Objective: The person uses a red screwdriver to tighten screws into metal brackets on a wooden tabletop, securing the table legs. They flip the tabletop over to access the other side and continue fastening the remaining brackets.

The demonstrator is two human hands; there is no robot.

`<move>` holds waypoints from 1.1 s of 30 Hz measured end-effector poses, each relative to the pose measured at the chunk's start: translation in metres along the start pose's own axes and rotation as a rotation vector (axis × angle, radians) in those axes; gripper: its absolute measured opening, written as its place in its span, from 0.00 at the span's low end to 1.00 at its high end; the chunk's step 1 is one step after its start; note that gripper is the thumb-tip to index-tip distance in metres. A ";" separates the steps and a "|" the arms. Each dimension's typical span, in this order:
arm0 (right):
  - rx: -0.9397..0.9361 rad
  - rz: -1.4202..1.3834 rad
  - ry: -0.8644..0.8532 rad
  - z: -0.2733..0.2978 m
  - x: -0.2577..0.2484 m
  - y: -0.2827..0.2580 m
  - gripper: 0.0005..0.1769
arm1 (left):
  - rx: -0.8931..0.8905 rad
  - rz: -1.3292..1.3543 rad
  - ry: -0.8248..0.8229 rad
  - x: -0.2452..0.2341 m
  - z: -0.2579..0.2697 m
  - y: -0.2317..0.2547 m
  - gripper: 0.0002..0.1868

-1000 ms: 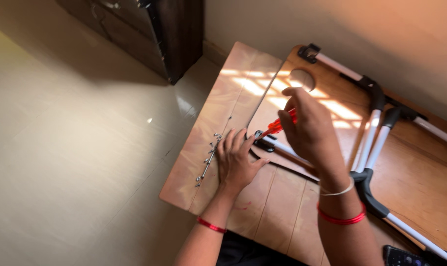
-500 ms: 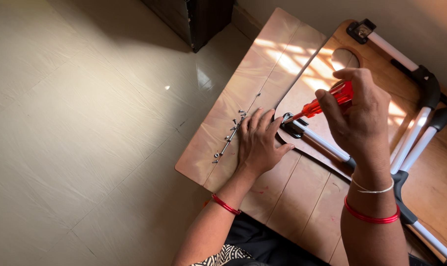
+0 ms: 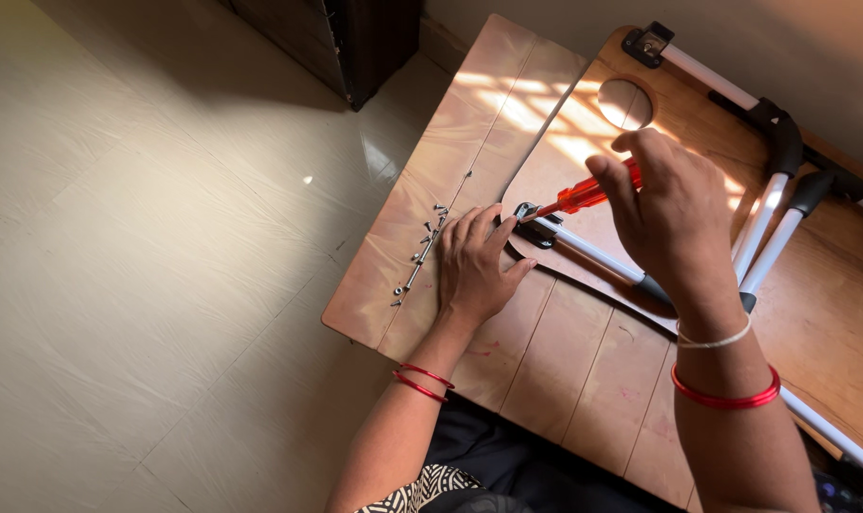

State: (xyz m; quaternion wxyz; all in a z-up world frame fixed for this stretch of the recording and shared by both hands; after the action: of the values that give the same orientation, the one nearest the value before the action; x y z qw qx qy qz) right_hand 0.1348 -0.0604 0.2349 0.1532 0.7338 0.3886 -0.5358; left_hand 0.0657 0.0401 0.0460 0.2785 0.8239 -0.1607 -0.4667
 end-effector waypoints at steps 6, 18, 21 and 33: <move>-0.031 0.086 -0.119 -0.006 0.006 -0.005 0.14 | -0.009 0.035 -0.005 -0.001 -0.003 -0.001 0.35; 0.200 0.092 -0.190 -0.012 0.013 0.013 0.18 | -0.019 0.043 -0.021 0.002 -0.005 -0.002 0.35; 0.001 -0.078 -0.127 -0.016 0.007 -0.007 0.15 | -0.017 0.044 -0.018 0.000 -0.005 -0.002 0.35; 0.162 0.159 -0.215 -0.016 0.007 0.002 0.17 | -0.020 0.055 -0.021 0.000 -0.005 -0.003 0.34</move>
State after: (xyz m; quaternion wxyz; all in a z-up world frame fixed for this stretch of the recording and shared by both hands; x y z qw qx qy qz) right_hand 0.1474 -0.0483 0.2341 0.1761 0.7107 0.2659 -0.6271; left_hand 0.0699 0.0439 0.0467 0.2979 0.8113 -0.1815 -0.4692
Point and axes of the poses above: each hand's wrist, its own z-axis away from the middle knuckle, its own x-axis out of the palm, y = z × x, the point moved 9 cm from there along -z, towards the middle knuckle, and after that the axes turned 7 degrees about -z, right-handed, at the moved point
